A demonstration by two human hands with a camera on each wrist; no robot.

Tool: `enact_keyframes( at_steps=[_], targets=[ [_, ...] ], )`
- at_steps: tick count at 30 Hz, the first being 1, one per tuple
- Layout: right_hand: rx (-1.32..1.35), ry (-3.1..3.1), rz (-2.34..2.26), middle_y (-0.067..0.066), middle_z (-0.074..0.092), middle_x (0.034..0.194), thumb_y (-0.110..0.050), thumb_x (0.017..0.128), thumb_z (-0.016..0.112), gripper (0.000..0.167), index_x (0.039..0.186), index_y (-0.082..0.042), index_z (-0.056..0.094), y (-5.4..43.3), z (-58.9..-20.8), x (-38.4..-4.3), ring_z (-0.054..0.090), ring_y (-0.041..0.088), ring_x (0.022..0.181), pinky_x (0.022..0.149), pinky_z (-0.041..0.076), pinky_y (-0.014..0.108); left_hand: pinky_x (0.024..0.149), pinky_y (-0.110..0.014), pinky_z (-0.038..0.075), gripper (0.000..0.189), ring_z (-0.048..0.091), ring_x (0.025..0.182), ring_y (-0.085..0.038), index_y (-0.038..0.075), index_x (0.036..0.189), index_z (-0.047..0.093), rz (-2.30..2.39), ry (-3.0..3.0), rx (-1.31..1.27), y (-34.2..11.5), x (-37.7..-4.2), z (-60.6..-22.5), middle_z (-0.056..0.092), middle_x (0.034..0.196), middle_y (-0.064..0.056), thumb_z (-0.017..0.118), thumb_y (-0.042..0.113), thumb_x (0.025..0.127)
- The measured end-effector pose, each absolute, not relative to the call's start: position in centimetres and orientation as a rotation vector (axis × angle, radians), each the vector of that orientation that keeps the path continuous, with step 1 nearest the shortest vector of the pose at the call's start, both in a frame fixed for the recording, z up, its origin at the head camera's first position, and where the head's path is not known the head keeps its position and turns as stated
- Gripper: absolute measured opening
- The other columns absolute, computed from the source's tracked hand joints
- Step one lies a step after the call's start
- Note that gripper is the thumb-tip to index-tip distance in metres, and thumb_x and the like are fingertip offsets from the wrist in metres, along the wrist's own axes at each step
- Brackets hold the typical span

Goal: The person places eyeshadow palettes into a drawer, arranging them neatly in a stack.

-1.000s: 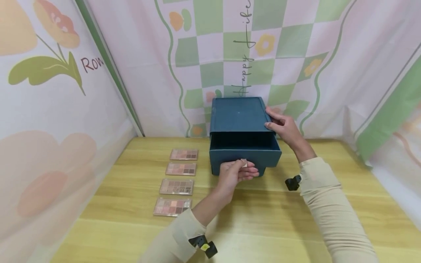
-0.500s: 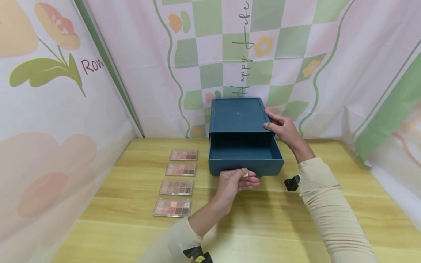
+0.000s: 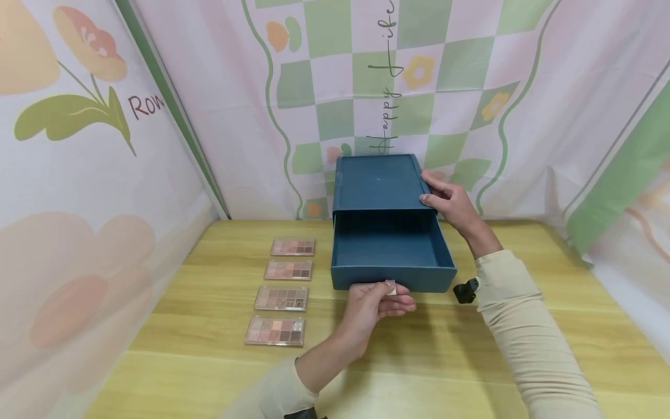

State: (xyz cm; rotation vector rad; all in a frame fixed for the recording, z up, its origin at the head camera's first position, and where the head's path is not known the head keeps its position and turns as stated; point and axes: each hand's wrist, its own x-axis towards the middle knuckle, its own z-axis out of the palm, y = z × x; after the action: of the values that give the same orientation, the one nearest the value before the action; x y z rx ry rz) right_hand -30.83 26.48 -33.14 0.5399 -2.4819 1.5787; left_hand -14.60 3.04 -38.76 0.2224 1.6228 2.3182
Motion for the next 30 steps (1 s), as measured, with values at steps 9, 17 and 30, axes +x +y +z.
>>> enact_keyframes(
  at_steps=[9, 17, 30],
  targets=[
    [0.529, -2.496, 1.581, 0.012, 0.024, 0.168, -0.022, 0.102, 0.057, 0.062, 0.157, -0.009, 0.031, 26.5, -33.1, -30.9, 0.024, 0.031, 0.156, 0.094, 0.036, -0.004, 0.077, -0.024, 0.060, 0.039, 0.075, 0.076, -0.008, -0.016, 0.107, 0.067, 2.295, 1.610, 0.232, 2.6, -13.3, -38.9, 0.080, 0.094, -0.015, 0.054, 0.020, 0.100],
    [0.522, -2.494, 1.593, 0.012, 0.023, 0.169, -0.021, 0.102, 0.056, 0.062, 0.157, -0.008, 0.031, 26.6, -33.0, -30.9, 0.023, 0.030, 0.157, 0.096, 0.036, -0.004, 0.080, -0.026, 0.062, 0.040, 0.075, 0.076, -0.007, -0.018, 0.110, 0.066, 2.284, 1.611, 0.228, 2.6, -12.3, -39.1, 0.078, 0.097, -0.022, 0.056, 0.020, 0.099],
    [0.527, -2.489, 1.598, 0.012, 0.024, 0.168, -0.021, 0.102, 0.056, 0.062, 0.157, -0.007, 0.031, 26.5, -33.1, -31.0, 0.024, 0.030, 0.156, 0.096, 0.036, -0.003, 0.083, -0.023, 0.060, 0.048, 0.077, 0.097, -0.029, -0.009, 0.112, 0.070, 2.023, 1.904, 0.445, 1.2, -12.3, -38.9, 0.074, 0.107, -0.030, 0.047, 0.032, 0.107]
  ],
)
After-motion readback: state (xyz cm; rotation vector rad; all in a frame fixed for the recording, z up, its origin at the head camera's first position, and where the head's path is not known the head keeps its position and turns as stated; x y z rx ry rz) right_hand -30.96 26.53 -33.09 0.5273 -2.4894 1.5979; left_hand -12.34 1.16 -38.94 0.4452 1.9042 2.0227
